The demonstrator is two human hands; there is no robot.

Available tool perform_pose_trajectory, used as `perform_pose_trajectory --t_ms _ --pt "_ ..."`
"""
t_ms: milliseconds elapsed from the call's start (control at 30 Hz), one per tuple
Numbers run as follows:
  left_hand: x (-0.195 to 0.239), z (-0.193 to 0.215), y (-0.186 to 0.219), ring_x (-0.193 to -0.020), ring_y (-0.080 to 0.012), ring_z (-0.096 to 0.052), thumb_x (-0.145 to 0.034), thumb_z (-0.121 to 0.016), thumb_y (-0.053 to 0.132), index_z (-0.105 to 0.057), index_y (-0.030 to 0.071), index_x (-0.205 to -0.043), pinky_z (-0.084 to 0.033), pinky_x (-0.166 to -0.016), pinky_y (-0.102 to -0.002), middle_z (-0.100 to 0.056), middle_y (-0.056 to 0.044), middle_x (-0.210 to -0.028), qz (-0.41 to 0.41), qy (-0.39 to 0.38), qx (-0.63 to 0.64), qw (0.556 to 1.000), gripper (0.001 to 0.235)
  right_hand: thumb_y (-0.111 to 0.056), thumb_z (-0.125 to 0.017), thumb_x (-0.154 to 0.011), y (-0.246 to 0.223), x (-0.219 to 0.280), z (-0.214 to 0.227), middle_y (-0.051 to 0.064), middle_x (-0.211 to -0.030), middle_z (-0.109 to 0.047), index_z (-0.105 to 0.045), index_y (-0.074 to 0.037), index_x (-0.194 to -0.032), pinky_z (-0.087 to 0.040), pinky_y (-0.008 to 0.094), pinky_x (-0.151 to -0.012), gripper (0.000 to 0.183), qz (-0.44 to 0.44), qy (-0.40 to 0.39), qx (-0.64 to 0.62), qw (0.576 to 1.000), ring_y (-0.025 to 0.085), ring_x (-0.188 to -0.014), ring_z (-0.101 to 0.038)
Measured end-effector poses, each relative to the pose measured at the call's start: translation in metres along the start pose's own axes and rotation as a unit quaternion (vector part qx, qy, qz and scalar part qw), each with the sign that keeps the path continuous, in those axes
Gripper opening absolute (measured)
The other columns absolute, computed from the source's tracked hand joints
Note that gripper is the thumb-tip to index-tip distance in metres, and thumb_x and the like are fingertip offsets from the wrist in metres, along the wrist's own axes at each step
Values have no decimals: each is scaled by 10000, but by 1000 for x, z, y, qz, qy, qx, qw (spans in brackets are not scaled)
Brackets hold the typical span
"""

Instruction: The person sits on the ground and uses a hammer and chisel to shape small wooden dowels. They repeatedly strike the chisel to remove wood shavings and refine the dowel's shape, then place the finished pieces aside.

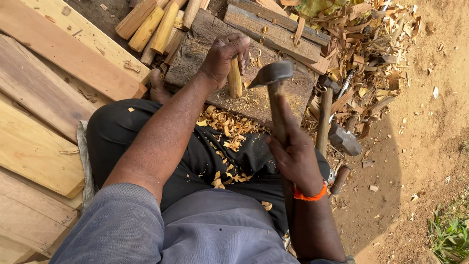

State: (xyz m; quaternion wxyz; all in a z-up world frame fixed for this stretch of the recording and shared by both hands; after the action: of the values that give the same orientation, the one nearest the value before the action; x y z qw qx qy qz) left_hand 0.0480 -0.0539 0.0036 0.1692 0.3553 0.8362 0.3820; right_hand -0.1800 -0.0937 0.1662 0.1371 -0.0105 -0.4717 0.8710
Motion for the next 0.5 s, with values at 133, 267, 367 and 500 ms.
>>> perform_pose_trajectory --t_ms 133,267,367,500 --pt "-1 4 3 -563 -132 -564 -939 -697 365 -519 161 -661 -525 -548 -321 -522 -4 -588 -5 -5 -2 1000 388 149 -599 -938 -27 9 10 247 -1692 -342 -253 -99 -1661 -335 359 -1251 839 100 32 -4 995 263 -1581 -342" --pt "-4 6 -1 -571 -135 -547 -919 -726 359 -540 161 -704 -517 -591 -314 -533 -4 -612 -15 18 20 1000 346 40 -669 -895 12 -9 -27 165 -1444 -639 -308 -175 -1639 -498 311 -1050 854 -133 -28 53 989 197 -1241 -647" --pt "-12 11 4 -623 -125 -560 -922 -754 356 -576 168 -757 -535 -657 -305 -543 7 -656 -34 41 -6 999 307 122 -649 -828 4 -18 -30 218 -1619 -439 -248 -99 -1633 -386 351 -1146 926 -10 -43 40 998 230 -1464 -441" --pt "4 14 -4 -588 -135 -599 -897 -769 467 -586 163 -684 -561 -610 -331 -582 -9 -634 2 17 -21 1000 415 37 -648 -935 10 6 6 174 -1604 -516 -249 -124 -1670 -468 303 -1083 851 -56 22 -20 998 193 -1357 -545"
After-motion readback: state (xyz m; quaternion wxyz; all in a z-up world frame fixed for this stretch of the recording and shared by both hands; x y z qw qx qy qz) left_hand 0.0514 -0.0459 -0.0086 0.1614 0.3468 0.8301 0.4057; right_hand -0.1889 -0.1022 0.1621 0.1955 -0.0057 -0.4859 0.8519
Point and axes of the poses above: each hand's wrist, its own x-axis away from the middle knuckle, its own z-axis out of the back of the hand, y = z × x, the point moved 7 cm from there along -x, towards the middle knuckle
